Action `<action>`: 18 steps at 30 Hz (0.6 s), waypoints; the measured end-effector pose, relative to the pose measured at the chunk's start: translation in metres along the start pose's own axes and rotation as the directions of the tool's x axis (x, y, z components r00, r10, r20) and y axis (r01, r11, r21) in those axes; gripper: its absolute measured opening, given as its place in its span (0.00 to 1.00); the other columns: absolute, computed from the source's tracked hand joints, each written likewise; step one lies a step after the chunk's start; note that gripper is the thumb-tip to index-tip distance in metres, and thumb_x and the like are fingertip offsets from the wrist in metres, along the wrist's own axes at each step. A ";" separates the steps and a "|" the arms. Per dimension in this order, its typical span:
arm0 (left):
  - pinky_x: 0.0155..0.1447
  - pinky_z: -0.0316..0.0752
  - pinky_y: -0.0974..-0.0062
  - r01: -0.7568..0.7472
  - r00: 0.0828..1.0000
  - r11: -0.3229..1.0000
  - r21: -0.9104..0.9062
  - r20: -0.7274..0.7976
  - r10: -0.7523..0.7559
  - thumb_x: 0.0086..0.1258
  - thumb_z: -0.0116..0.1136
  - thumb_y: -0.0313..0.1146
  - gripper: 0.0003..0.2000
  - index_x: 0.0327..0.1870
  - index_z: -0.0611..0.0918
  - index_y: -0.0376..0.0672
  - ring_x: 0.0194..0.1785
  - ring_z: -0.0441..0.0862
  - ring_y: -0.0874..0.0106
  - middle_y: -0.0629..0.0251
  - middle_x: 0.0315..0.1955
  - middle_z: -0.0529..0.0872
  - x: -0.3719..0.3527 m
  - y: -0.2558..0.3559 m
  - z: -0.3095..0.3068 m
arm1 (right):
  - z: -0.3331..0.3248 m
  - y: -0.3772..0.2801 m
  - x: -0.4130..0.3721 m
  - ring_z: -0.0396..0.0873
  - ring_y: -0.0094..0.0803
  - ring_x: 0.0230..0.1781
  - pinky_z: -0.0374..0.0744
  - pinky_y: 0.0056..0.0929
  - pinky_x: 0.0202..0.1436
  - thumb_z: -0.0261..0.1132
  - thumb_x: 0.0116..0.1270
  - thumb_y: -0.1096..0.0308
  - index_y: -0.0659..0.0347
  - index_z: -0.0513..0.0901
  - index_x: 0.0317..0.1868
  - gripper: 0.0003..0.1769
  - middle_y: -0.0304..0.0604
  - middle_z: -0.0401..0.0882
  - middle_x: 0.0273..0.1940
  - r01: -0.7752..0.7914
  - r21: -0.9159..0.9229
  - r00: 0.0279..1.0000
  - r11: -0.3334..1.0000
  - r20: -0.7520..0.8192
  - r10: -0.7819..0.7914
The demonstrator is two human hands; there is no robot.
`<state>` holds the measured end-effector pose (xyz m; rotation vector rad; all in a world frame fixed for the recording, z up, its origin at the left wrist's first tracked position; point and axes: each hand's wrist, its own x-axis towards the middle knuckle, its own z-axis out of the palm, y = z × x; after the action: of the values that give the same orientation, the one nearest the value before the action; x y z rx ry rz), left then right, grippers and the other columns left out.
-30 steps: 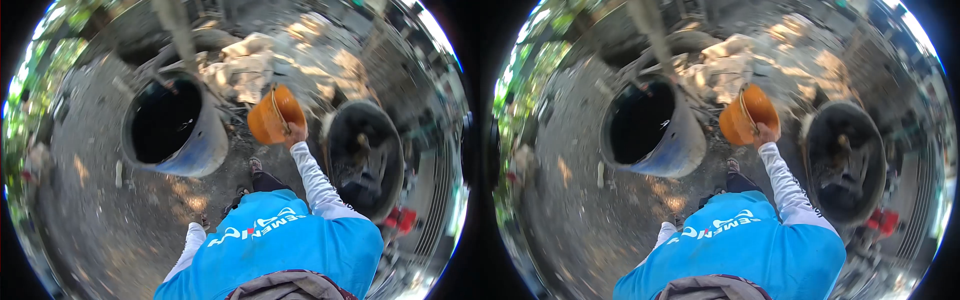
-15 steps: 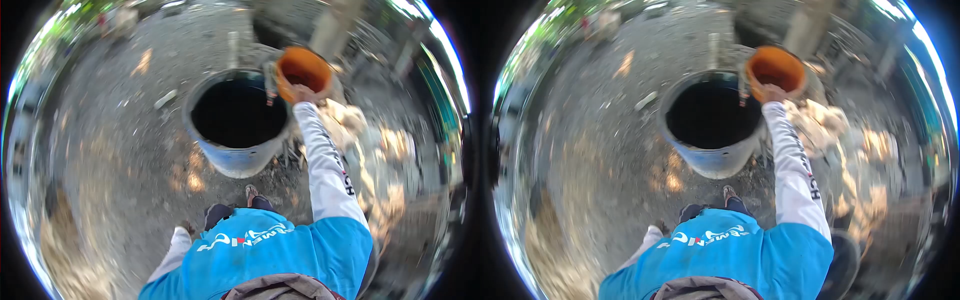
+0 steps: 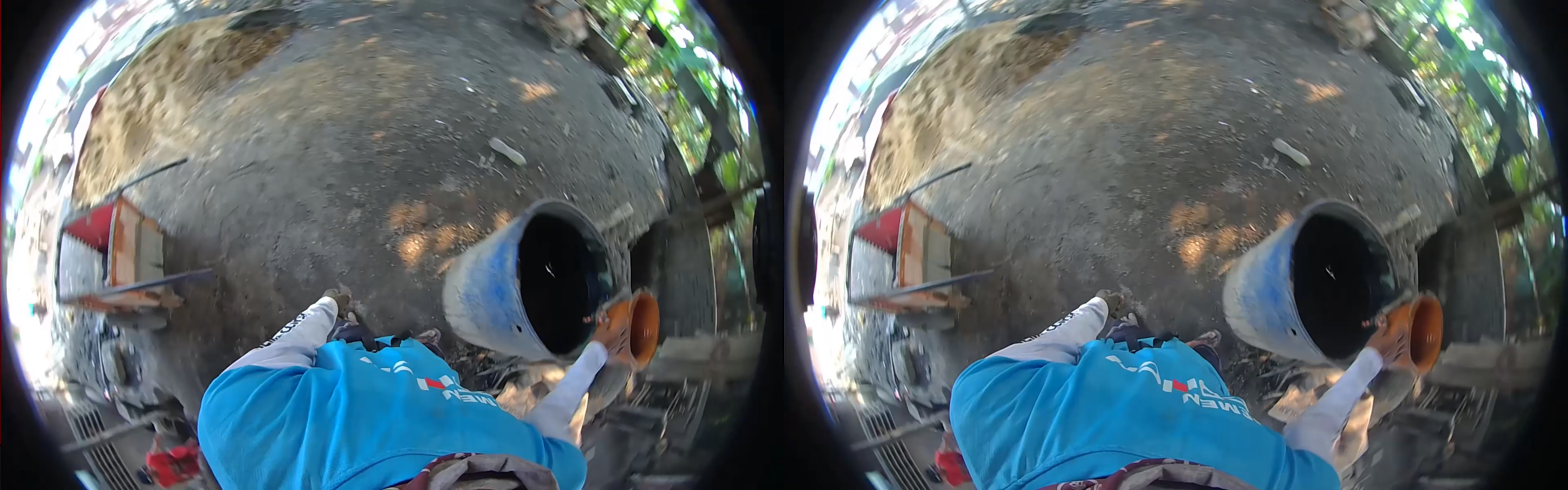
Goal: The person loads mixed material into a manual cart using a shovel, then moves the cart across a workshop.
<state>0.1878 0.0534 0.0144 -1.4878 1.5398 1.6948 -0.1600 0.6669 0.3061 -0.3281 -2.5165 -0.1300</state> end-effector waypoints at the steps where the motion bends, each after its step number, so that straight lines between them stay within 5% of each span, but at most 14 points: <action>1: 0.26 0.76 0.59 -0.016 1.000 0.997 0.080 0.017 0.015 0.67 0.55 0.41 0.12 0.40 0.80 0.42 0.26 0.82 0.60 0.57 0.28 0.83 0.016 -0.027 -0.024 | 0.009 -0.026 -0.028 0.71 0.45 0.58 0.68 0.41 0.62 0.68 0.56 0.64 0.62 0.77 0.53 0.24 0.51 0.75 0.55 0.004 0.191 0.994 0.982 0.107 -0.024; 2: 0.27 0.77 0.58 -0.072 0.997 0.970 0.230 0.049 0.063 0.68 0.54 0.42 0.13 0.42 0.80 0.42 0.28 0.83 0.58 0.55 0.30 0.84 0.035 -0.057 -0.049 | 0.015 -0.058 -0.059 0.73 0.47 0.56 0.70 0.42 0.60 0.67 0.56 0.66 0.66 0.79 0.49 0.21 0.54 0.77 0.53 -0.007 0.374 0.973 0.928 0.216 -0.079; 3: 0.29 0.78 0.57 -0.113 0.993 0.944 0.309 0.065 0.098 0.68 0.53 0.44 0.15 0.45 0.79 0.42 0.30 0.84 0.57 0.54 0.32 0.84 0.049 -0.086 -0.069 | -0.005 -0.109 -0.102 0.75 0.50 0.50 0.73 0.42 0.55 0.67 0.54 0.69 0.68 0.80 0.46 0.18 0.57 0.77 0.47 0.131 0.541 0.955 0.831 0.156 -0.252; 4: 0.30 0.79 0.56 -0.150 0.988 0.921 0.359 0.077 0.131 0.68 0.52 0.45 0.16 0.48 0.79 0.42 0.32 0.85 0.55 0.53 0.34 0.85 0.055 -0.110 -0.090 | 0.029 -0.137 -0.152 0.75 0.51 0.46 0.73 0.44 0.54 0.67 0.53 0.71 0.68 0.79 0.43 0.17 0.57 0.77 0.44 0.047 0.685 0.925 0.727 0.245 -0.291; 5: 0.30 0.79 0.57 -0.101 0.995 0.943 0.316 0.013 0.102 0.68 0.53 0.44 0.16 0.49 0.78 0.43 0.31 0.85 0.56 0.54 0.34 0.85 0.045 -0.119 -0.108 | 0.030 -0.172 -0.197 0.75 0.52 0.45 0.73 0.44 0.53 0.67 0.52 0.70 0.66 0.80 0.41 0.15 0.57 0.77 0.42 0.098 0.545 0.845 0.833 0.397 -0.359; 7: 0.29 0.78 0.57 -0.004 0.994 0.977 0.213 -0.102 0.026 0.68 0.53 0.44 0.17 0.52 0.78 0.43 0.31 0.84 0.57 0.55 0.35 0.84 0.022 -0.140 -0.138 | 0.112 -0.189 -0.297 0.74 0.48 0.56 0.74 0.41 0.56 0.57 0.63 0.60 0.58 0.81 0.47 0.16 0.53 0.77 0.54 0.285 0.334 0.516 0.899 0.736 -0.437; 10: 0.28 0.78 0.59 0.103 0.962 0.994 -0.042 -0.248 -0.110 0.68 0.54 0.43 0.18 0.54 0.77 0.44 0.30 0.84 0.58 0.56 0.36 0.84 -0.009 -0.162 -0.178 | 0.109 -0.244 -0.351 0.74 0.45 0.57 0.73 0.41 0.58 0.56 0.65 0.59 0.56 0.80 0.49 0.16 0.49 0.76 0.55 0.523 0.309 0.109 0.794 0.900 -0.422; 13: 0.26 0.77 0.61 0.104 0.905 0.870 -0.481 -0.316 -0.283 0.68 0.54 0.42 0.16 0.50 0.78 0.42 0.31 0.84 0.59 0.58 0.33 0.84 -0.053 -0.178 -0.211 | 0.098 -0.314 -0.361 0.73 0.43 0.58 0.73 0.41 0.59 0.54 0.66 0.59 0.54 0.79 0.51 0.17 0.46 0.76 0.56 0.631 0.360 -0.030 0.688 0.897 -0.442; 18: 0.27 0.77 0.58 -0.078 0.859 0.545 -0.835 -0.333 -0.388 0.68 0.55 0.40 0.09 0.38 0.80 0.44 0.25 0.80 0.64 0.63 0.27 0.80 -0.079 -0.251 -0.208 | 0.102 -0.449 -0.351 0.73 0.40 0.60 0.72 0.41 0.62 0.53 0.68 0.58 0.51 0.78 0.55 0.18 0.41 0.75 0.58 0.826 0.391 -0.145 0.407 0.844 -0.517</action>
<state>0.5138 -0.0271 0.0068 -2.6195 0.6397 2.1706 -0.0546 0.1790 0.0124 1.4685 -3.4494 -1.0644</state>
